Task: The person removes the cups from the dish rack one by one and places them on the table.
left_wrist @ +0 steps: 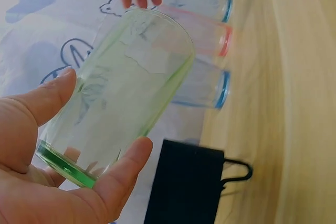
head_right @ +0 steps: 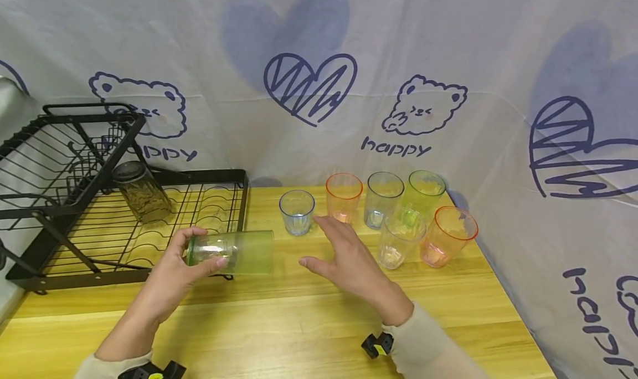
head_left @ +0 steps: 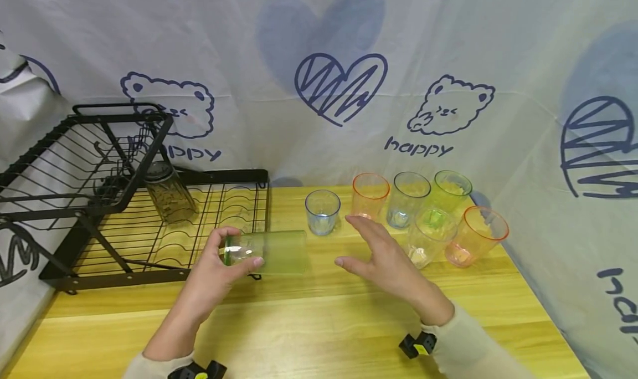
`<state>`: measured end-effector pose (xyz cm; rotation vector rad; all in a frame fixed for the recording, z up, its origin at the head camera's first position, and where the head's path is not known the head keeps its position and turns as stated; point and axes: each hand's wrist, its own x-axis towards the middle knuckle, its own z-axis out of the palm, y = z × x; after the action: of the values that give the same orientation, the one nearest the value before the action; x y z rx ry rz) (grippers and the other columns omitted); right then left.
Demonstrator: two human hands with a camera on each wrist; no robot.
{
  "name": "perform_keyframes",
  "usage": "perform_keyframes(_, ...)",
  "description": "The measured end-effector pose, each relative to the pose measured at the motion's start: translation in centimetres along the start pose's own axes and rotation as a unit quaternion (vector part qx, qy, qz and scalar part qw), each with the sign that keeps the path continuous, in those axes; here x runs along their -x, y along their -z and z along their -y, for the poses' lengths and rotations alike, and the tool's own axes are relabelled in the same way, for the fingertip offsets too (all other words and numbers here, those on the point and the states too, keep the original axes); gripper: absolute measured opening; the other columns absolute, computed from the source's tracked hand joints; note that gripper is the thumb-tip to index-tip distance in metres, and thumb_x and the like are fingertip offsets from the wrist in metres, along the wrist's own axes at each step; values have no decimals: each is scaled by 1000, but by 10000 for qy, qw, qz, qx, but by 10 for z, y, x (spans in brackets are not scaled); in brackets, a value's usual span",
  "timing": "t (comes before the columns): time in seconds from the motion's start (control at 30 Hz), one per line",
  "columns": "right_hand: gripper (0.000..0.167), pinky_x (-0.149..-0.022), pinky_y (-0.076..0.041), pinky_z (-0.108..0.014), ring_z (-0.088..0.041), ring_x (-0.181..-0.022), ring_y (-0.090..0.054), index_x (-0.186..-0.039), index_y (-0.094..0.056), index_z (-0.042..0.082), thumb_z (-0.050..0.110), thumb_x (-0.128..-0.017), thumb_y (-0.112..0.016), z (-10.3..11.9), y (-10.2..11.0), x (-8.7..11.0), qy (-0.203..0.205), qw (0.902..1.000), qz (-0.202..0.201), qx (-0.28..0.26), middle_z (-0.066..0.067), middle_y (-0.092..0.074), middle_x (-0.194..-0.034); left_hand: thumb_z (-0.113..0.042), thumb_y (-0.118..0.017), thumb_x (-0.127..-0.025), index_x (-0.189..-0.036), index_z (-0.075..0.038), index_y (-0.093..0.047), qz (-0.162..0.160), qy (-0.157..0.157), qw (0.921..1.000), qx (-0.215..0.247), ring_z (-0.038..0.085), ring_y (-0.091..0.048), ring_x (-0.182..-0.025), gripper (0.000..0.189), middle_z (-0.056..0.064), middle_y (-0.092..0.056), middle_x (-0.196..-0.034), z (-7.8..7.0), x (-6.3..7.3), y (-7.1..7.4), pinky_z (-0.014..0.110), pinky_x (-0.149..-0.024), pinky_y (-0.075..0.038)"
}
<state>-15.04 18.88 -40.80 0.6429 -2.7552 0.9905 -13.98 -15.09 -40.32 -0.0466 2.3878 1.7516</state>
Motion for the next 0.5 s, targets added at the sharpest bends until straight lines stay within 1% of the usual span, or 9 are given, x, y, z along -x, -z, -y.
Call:
perform_keyframes(0.07,86,-122,-35,-65,-40,-157,-33,-162,-40,16,42,-92,-82,2,-4,0,0,9999,66,-98,-13,-42,-166,-31,-85,-91,-153,-18,-34,61,20,9999,139,26,-61,-106,81,19,-49,-142,1,-1,-5,33,-83,-55)
perform_keyframes(0.17,90,-122,-33,-66,-38,-158,-30,-165,-36,18,43,-92,-82,5,-8,0,-19,9994,142,-304,-12,-36,-169,-29,-84,-93,-154,-18,-34,110,3,9995,281,28,-61,-112,79,19,-44,-147,3,-2,-11,34,-87,-56)
perform_keyframes(0.3,93,-122,-32,-66,-38,-158,-30,-167,-31,22,46,-93,-80,9,-12,0,-132,9985,245,-479,-10,-30,-172,-26,-83,-94,-153,-17,-35,165,28,9988,452,27,-62,-109,77,20,-46,-145,5,-4,-17,31,-85,-58)
perform_keyframes(0.33,94,-123,-32,-66,-38,-158,-30,-167,-30,23,48,-93,-80,9,-13,0,-164,9983,270,-499,-10,-29,-173,-26,-83,-93,-152,-16,-35,165,21,9988,452,29,-61,-111,77,19,-44,-148,6,-4,-19,33,-87,-58)
perform_keyframes(0.37,95,-122,-32,-66,-38,-158,-30,-168,-29,24,49,-92,-80,10,-14,1,-169,9982,285,-502,-10,-28,-173,-27,-84,-93,-152,-16,-36,166,10,9990,422,31,-59,-117,77,20,-41,-152,6,-4,-20,35,-91,-57)
perform_keyframes(0.43,97,-122,-32,-66,-39,-158,-31,-168,-27,25,50,-91,-81,10,-16,1,-170,9980,305,-526,-10,-27,-174,-29,-84,-93,-153,-16,-36,208,-6,9990,395,38,-50,-135,78,21,-31,-163,6,-3,-22,46,-104,-53)
perform_keyframes(0.5,100,-121,-34,-67,-41,-157,-32,-169,-24,27,50,-90,-82,11,-17,2,-144,9976,337,-580,-11,-25,-174,-30,-84,-93,-153,-15,-36,261,-15,9987,432,42,-40,-145,78,19,-21,-171,6,-2,-25,51,-112,-47)
